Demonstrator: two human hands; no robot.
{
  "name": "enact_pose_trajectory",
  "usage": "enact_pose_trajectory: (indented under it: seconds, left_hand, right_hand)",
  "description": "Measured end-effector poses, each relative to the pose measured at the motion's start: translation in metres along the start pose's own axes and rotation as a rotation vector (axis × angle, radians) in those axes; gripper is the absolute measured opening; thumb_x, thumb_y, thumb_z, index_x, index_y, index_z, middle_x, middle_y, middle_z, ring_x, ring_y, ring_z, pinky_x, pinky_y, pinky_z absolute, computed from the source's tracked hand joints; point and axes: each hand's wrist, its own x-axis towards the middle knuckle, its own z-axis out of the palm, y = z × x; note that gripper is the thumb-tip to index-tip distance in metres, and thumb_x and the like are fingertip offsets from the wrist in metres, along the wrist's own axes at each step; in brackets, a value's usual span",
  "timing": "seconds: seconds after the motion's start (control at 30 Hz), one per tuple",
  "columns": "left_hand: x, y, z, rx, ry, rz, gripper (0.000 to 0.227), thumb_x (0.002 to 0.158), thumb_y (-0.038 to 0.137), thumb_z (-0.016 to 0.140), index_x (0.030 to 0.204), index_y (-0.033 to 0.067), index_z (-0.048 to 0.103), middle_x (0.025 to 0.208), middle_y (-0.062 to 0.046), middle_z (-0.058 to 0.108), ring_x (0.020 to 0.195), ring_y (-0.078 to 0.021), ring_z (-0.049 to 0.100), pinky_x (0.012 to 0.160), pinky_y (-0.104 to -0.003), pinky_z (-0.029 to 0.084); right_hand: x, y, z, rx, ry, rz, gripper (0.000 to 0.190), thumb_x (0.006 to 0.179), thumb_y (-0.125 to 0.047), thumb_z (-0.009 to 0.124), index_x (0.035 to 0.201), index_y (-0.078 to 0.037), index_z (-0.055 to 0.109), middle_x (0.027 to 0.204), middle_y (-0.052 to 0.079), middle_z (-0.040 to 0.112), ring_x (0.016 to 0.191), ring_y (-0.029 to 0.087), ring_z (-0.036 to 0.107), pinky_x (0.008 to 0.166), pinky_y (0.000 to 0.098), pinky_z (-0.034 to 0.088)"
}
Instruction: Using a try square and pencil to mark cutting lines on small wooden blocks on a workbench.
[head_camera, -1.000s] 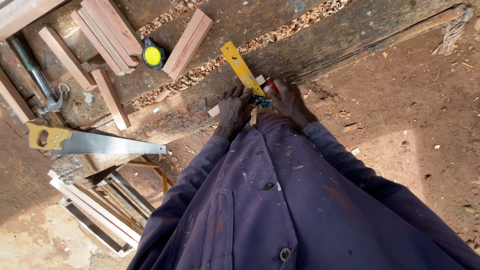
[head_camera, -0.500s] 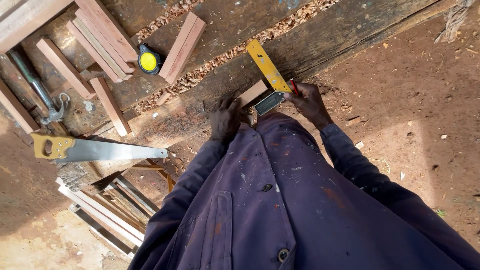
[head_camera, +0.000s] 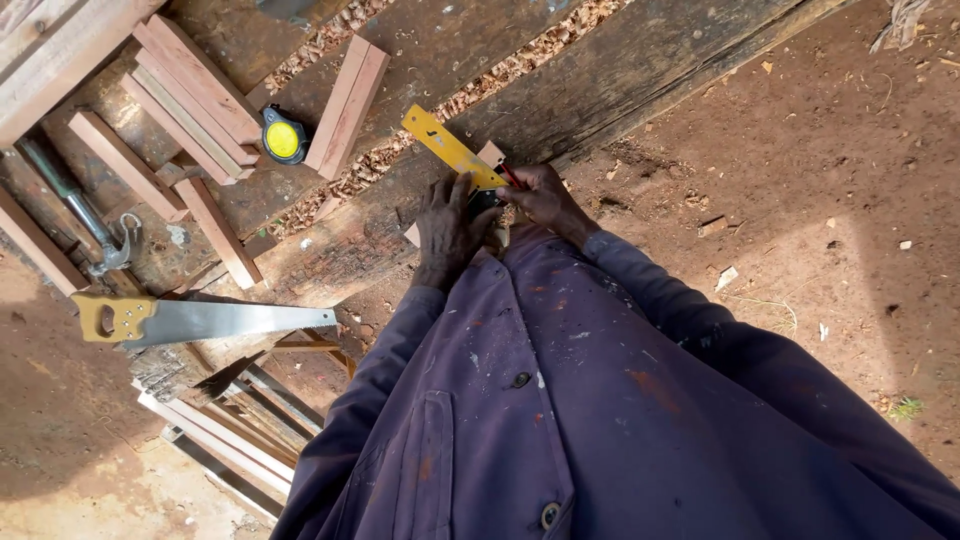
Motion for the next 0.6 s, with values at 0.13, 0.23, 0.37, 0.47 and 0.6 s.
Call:
enact_pose_trajectory:
  seconds: [0.13,0.23,0.37,0.47,0.6]
  left_hand:
    - [0.003,0.005,-0.01,0.034,-0.122,0.01,0.077,0.076,0.049,0.087,0.136,0.0069,0.061,0.125,-0.027,0.063,0.116,-0.0476,0.062,0.093,-0.056,0.053]
    - [0.004,0.006,-0.015,0.032,-0.212,0.002,0.075,0.076,0.035,0.09,0.138,0.006,0.059,0.13,-0.028,0.059,0.122,-0.0474,0.059,0.098,-0.055,0.049]
    - [0.001,-0.004,-0.004,0.045,-0.222,0.017,0.072,0.081,0.037,0.086,0.142,0.0078,0.058,0.132,-0.029,0.059,0.124,-0.0479,0.058,0.098,-0.055,0.048]
    - [-0.002,-0.011,0.004,0.064,-0.213,0.031,0.074,0.081,0.039,0.087,0.143,0.01,0.058,0.133,-0.028,0.059,0.124,-0.0468,0.059,0.096,-0.055,0.049]
    - [-0.002,-0.01,0.001,0.066,-0.213,0.03,0.074,0.079,0.037,0.088,0.142,0.0096,0.061,0.134,-0.028,0.061,0.123,-0.0469,0.06,0.096,-0.055,0.049]
  right_hand:
    - [0.003,0.002,0.0,0.033,0.014,0.035,0.009,0.091,-0.005,0.075,0.098,0.0,0.076,0.055,0.0,0.058,0.05,0.001,0.049,0.052,0.0162,0.032]
    - [0.004,-0.002,-0.001,0.029,0.005,0.052,0.009,0.091,-0.006,0.075,0.099,-0.002,0.078,0.054,0.0,0.058,0.049,0.0,0.048,0.05,0.0158,0.031]
    - [0.006,0.004,-0.002,0.083,0.045,0.076,0.011,0.092,-0.008,0.074,0.1,-0.003,0.077,0.052,0.0,0.055,0.045,-0.001,0.047,0.046,0.0141,0.03]
    - [0.006,0.001,-0.001,0.093,0.052,0.088,0.011,0.091,-0.009,0.076,0.1,-0.003,0.078,0.052,0.0,0.056,0.044,-0.001,0.046,0.045,0.0143,0.029]
    - [0.007,0.008,-0.003,0.078,0.054,0.088,0.01,0.09,-0.009,0.077,0.099,-0.004,0.078,0.053,0.001,0.056,0.045,0.0,0.047,0.045,0.0143,0.029]
